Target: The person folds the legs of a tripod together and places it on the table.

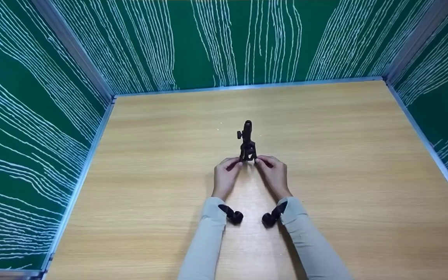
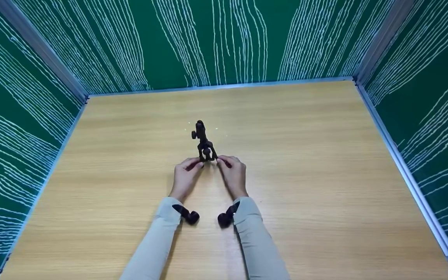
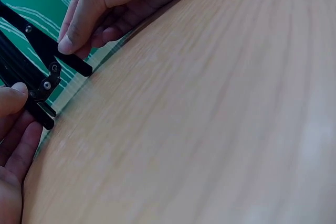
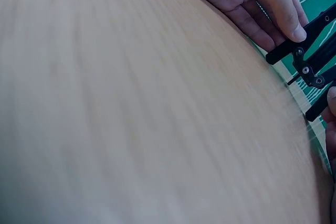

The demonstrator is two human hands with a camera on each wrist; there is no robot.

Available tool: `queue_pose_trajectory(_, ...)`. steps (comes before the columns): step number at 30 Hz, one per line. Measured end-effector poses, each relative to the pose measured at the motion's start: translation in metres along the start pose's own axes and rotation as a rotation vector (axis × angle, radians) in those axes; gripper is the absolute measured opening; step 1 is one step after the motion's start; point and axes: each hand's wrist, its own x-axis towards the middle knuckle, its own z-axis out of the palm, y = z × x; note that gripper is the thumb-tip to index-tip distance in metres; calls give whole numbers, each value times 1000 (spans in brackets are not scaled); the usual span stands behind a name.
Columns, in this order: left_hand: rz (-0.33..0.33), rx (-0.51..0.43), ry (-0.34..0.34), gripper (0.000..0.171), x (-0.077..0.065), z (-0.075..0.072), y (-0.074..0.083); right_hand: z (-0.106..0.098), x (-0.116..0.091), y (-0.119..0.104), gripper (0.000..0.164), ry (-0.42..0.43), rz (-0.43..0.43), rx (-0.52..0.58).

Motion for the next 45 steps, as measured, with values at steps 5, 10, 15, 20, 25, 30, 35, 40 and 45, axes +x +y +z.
queue_pose_trajectory(5,-2,4,0,22,0,0,1,0,0,2,15,-6,3,-15)
queue_pose_trajectory(10,5,10,4,22,-1,1,5,0,1,3,16,-14,15,-15)
queue_pose_trajectory(15,26,-11,5,21,1,1,-2,-1,1,3,16,-12,13,-19)
queue_pose_trajectory(20,13,-25,9,21,1,0,-1,-1,0,1,15,-11,9,-10)
queue_pose_trajectory(25,4,-22,14,21,1,0,1,-1,0,0,15,-13,1,-16)
queue_pose_trajectory(30,-9,-23,16,22,0,1,2,-1,1,0,16,-41,30,3)
queue_pose_trajectory(35,-33,-36,10,23,0,0,2,-2,0,-1,17,-59,53,14)
queue_pose_trajectory(40,-26,-32,17,22,-1,0,2,-2,0,-2,18,-50,22,-12)
queue_pose_trajectory(45,-4,-24,22,20,0,-1,3,-2,0,-2,16,-39,-23,-18)
